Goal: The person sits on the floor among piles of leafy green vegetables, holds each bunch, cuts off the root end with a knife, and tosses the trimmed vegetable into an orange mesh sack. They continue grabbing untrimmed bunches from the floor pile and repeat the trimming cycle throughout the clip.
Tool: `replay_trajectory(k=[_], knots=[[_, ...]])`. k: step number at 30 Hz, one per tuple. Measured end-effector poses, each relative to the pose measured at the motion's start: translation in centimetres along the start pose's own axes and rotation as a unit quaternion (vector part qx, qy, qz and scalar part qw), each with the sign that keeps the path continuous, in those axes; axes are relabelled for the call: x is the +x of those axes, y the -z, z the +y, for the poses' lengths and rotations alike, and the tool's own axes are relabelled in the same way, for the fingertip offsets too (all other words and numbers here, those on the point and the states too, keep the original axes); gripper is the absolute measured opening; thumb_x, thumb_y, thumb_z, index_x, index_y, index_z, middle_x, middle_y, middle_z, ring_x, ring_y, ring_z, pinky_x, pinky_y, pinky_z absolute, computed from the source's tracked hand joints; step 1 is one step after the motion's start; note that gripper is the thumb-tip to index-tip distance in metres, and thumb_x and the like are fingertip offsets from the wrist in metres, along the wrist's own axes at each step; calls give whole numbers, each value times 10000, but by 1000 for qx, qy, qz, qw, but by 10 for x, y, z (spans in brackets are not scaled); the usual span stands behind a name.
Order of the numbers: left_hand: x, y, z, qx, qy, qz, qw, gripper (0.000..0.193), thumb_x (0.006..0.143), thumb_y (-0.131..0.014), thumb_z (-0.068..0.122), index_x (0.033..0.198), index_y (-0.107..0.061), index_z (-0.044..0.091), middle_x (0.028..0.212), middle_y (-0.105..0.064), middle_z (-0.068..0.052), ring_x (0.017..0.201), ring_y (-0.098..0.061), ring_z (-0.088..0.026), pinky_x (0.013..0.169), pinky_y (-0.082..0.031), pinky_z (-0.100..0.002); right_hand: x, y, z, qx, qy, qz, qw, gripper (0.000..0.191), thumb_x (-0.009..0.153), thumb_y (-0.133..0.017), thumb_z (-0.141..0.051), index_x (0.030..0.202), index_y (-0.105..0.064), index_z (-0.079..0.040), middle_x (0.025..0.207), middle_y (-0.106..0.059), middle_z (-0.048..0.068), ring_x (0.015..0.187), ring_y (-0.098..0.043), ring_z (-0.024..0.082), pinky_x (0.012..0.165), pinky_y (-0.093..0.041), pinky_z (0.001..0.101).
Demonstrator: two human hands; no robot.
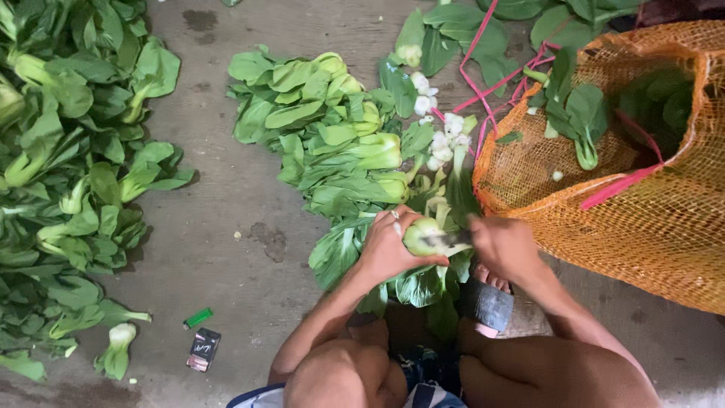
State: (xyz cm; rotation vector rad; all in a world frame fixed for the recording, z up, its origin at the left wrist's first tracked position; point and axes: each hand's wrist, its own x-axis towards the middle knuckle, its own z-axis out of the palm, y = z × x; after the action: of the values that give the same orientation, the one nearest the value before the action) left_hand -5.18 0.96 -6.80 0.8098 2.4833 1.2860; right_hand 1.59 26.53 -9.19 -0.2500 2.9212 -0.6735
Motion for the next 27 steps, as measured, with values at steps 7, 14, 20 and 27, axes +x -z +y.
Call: replay_trajectory(k=[7, 14, 20, 27], knots=[[0, 1, 5, 36, -10, 19, 999, 692, 561, -942, 560, 1032, -751, 90, 998, -681, -79, 929, -642, -296, 877, -492, -419, 1, 23, -33, 62, -4, 9, 998, 378, 1000, -436, -289, 746, -633, -90, 623, -620, 120, 549, -605, 383, 567, -504, 517], [-8, 4, 8, 26, -43, 6, 999, 722, 580, -928, 622, 1005, -729, 73, 981, -669, -81, 931, -659, -286, 897, -491, -436, -5, -8, 21, -71, -27, -61, 995, 331, 1061, -404, -253, 935, -632, -47, 630, -607, 117, 509, -590, 337, 489, -502, 488], [-11, -15, -1, -73, 78, -75, 991, 928, 578, -877, 690, 1200, -618, 52, 1147, -646, -129, 1021, -679, -302, 918, -535, -448, -15, -32, 19, 328, -174, -20, 928, 262, 1030, -488, -229, 1145, -646, -55, 881, -695, 105, 813, -663, 247, 744, -535, 403], [-17, -44, -16, -218, 47, -114, 968, 748, 1025, -555, 564, 1491, -453, -11, 1400, -563, -229, 1266, -600, -298, 1120, -492, -436, -11, -33, 0, 531, -90, -24, 842, 809, 763, -833, -471, 1373, -555, -17, 1229, -684, 90, 1113, -664, 223, 973, -541, 341]])
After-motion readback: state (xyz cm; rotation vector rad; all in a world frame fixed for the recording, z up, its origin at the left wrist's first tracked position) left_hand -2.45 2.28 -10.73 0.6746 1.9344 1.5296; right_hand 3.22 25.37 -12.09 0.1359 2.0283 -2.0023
